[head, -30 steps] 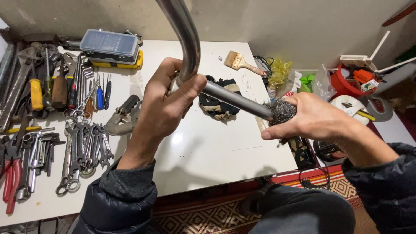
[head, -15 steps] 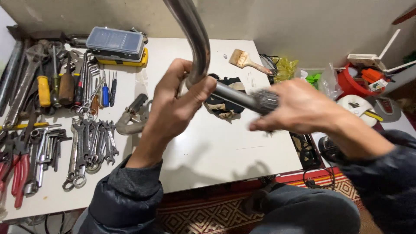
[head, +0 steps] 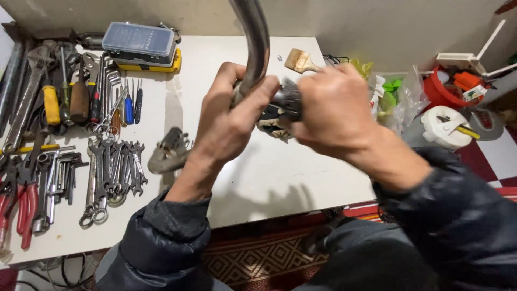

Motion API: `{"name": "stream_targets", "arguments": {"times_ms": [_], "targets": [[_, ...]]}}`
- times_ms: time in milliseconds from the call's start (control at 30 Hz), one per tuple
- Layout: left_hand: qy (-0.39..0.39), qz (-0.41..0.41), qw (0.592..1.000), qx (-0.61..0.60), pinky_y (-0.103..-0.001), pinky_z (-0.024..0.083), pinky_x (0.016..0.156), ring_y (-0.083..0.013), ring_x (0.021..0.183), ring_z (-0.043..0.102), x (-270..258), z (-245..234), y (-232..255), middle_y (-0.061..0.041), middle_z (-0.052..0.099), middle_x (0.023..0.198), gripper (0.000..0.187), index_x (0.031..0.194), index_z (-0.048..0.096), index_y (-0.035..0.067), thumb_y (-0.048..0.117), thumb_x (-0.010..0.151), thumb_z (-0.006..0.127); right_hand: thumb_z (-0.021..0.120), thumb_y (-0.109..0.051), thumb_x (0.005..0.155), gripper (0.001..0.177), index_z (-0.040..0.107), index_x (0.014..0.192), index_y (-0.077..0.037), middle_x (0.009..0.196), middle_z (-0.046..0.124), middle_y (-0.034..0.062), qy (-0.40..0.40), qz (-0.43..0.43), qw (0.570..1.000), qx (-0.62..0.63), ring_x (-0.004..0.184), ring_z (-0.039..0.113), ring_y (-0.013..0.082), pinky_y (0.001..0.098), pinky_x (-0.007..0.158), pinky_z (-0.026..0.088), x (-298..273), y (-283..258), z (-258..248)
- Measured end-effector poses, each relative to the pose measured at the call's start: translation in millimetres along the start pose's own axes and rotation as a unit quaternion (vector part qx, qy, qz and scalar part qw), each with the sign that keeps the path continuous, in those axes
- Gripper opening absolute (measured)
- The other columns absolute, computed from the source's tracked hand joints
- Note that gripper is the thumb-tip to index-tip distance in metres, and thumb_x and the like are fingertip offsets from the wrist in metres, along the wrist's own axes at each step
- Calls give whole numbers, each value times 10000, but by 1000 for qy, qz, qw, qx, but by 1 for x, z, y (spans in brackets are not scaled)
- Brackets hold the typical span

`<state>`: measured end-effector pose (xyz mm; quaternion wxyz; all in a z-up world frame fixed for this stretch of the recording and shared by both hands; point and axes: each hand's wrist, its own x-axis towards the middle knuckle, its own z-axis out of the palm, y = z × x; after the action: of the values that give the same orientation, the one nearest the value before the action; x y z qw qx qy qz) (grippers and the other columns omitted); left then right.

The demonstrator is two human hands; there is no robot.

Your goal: Cleaning bicycle handlebars using steel wool and a cloth at a workbench.

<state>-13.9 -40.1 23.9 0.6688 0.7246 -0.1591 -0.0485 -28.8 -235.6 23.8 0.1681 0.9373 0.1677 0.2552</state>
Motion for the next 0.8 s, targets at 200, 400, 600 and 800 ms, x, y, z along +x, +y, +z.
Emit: {"name": "stream_targets", "arguments": {"times_ms": [200, 400, 600, 800], "targets": [[27, -63, 994, -85, -335, 430, 541, -140, 595, 482, -1, 1, 10, 7, 502, 699, 362, 930, 510, 128, 480, 872, 569, 639, -142, 899, 180, 585, 735, -90, 711, 669, 103, 210, -56, 976, -30, 657, 614, 264, 433, 906, 491, -5, -4, -16], [64, -67, 995, -31, -308, 434, 640, -127, 687, 537, 2, -7, 18, 35, 534, 723, 354, 868, 523, 147, 492, 863, 602, 677, -655, 1101, 635, 726, 905, -54, 928, 796, 90, 162, 0, 971, -178, 1063, 757, 319, 530, 1205, 369, -66, 46, -8], [-6, 66, 984, -168, -250, 374, 403, -90, 466, 418, 11, -17, -8, 52, 438, 597, 342, 991, 469, 117, 433, 926, 583, 819, -570, 985, 720, 744, 999, 146, 1131, 692, 312, 269, 51, 961, -45, 1102, 618, 455, 524, 1078, 457, -103, 54, -31], [-75, 69, 985, -140, -254, 435, 591, -103, 628, 491, 0, -13, -8, 24, 462, 715, 584, 1328, 407, 35, 437, 929, 552, 724, -630, 1115, 725, 808, 1188, 86, 1340, 728, 251, 206, 57, 967, -140, 1348, 589, 444, 500, 1176, 431, -89, 29, -72]]}}
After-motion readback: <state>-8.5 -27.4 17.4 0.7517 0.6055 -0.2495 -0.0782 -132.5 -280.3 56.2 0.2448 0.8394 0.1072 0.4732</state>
